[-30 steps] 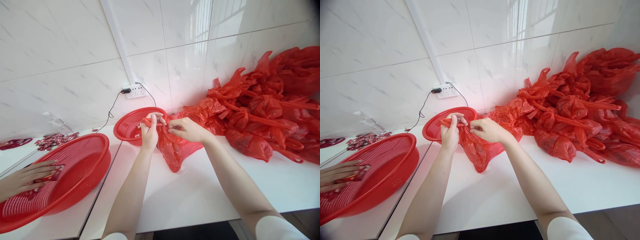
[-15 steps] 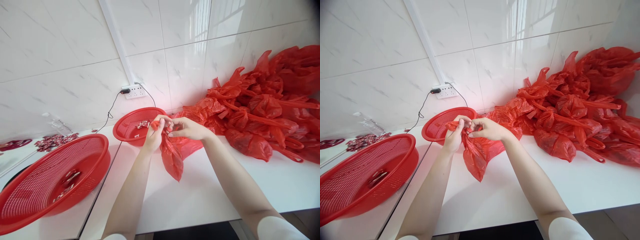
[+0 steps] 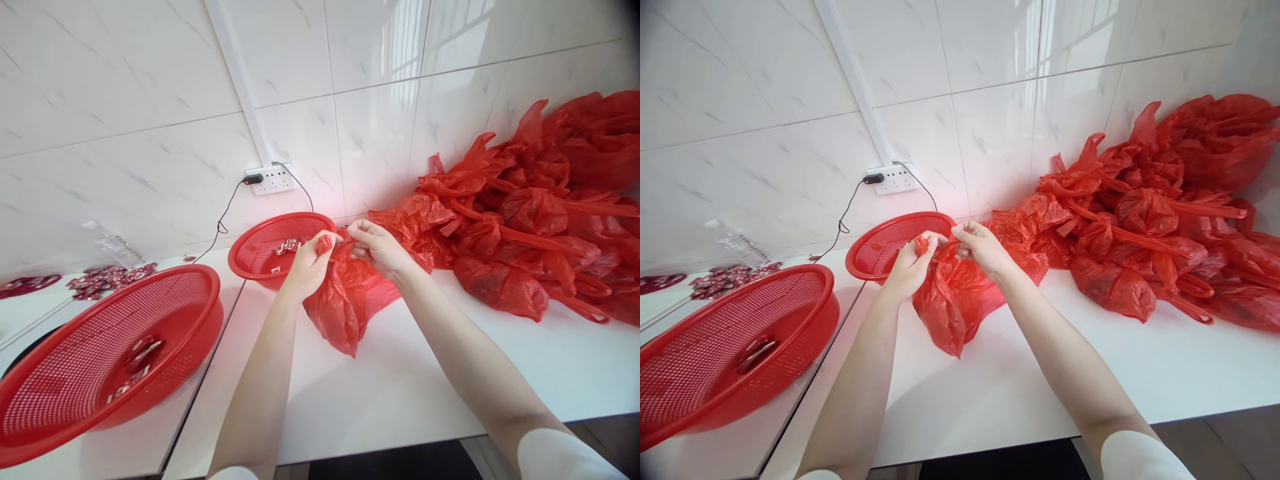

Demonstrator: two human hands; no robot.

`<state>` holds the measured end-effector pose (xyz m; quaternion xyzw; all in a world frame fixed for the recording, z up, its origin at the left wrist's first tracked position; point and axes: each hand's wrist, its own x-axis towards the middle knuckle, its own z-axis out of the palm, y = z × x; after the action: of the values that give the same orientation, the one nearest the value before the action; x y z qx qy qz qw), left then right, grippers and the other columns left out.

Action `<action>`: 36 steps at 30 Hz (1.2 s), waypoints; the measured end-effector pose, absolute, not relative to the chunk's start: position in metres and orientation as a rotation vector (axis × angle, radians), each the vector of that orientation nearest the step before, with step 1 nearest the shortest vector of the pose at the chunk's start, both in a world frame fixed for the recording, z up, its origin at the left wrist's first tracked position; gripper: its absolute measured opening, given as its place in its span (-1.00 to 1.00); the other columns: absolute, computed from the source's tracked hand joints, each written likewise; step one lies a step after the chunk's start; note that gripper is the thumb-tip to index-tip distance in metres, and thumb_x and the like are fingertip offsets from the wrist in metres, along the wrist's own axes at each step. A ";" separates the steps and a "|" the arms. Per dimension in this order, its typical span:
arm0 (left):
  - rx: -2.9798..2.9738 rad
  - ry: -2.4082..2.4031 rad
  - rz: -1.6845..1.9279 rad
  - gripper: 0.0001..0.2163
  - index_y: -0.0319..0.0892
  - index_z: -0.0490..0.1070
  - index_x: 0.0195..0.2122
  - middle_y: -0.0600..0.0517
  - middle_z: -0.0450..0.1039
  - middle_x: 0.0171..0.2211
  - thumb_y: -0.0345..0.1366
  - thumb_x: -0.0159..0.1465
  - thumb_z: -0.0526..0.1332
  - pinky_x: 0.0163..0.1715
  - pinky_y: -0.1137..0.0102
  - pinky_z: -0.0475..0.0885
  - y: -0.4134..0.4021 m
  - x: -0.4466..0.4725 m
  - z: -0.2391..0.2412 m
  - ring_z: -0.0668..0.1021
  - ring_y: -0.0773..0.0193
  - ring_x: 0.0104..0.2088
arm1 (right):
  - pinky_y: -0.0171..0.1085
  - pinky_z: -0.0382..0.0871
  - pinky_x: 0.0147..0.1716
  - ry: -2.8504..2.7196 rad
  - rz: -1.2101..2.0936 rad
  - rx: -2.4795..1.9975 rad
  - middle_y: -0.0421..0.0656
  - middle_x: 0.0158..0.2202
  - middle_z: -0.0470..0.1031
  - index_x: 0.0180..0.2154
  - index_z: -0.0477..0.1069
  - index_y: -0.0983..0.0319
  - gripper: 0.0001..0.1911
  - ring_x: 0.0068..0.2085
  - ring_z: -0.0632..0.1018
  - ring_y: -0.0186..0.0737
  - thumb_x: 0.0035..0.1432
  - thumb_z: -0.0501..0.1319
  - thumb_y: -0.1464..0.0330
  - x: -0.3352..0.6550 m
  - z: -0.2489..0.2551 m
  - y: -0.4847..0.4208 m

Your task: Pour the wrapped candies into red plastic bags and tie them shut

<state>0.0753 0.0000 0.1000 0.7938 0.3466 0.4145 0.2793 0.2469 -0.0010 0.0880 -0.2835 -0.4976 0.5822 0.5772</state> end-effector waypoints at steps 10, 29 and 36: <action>2.156 1.082 0.947 -0.56 -0.17 0.52 -0.24 -0.05 0.56 -0.11 0.04 0.36 -0.01 0.02 0.29 0.37 0.000 0.054 0.108 0.53 0.08 -0.04 | -0.39 -0.16 -0.64 -1.447 1.040 -0.876 -0.42 -0.65 0.08 -0.21 0.32 0.20 -0.73 -0.65 0.04 -0.49 0.08 0.29 0.24 0.277 0.099 -0.007; 2.056 1.376 0.522 -0.64 -0.12 0.52 -0.40 -0.01 0.61 -0.34 0.07 0.20 0.16 -0.23 0.30 0.48 0.004 0.050 0.108 0.61 0.16 -0.30 | 0.02 0.18 0.14 -2.175 0.246 -1.582 0.01 0.13 0.39 0.02 0.43 0.20 -0.40 0.14 0.38 0.11 0.11 0.17 -0.06 0.286 0.088 -0.006; 2.139 1.455 0.525 -0.57 -0.01 0.52 -0.12 0.02 0.57 -0.13 0.14 0.13 0.19 -0.16 0.29 0.45 -0.008 0.049 0.122 0.57 0.09 -0.11 | -0.22 0.38 -0.25 -2.347 0.377 -1.624 -0.05 -0.19 0.57 -0.09 0.48 0.23 -0.70 -0.22 0.56 -0.09 0.17 0.08 0.47 0.263 0.074 0.003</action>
<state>0.0494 -0.0080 0.1225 0.7849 0.5339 0.1926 0.2485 0.2632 0.0028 0.0737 -0.5592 -0.8083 0.1298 0.1311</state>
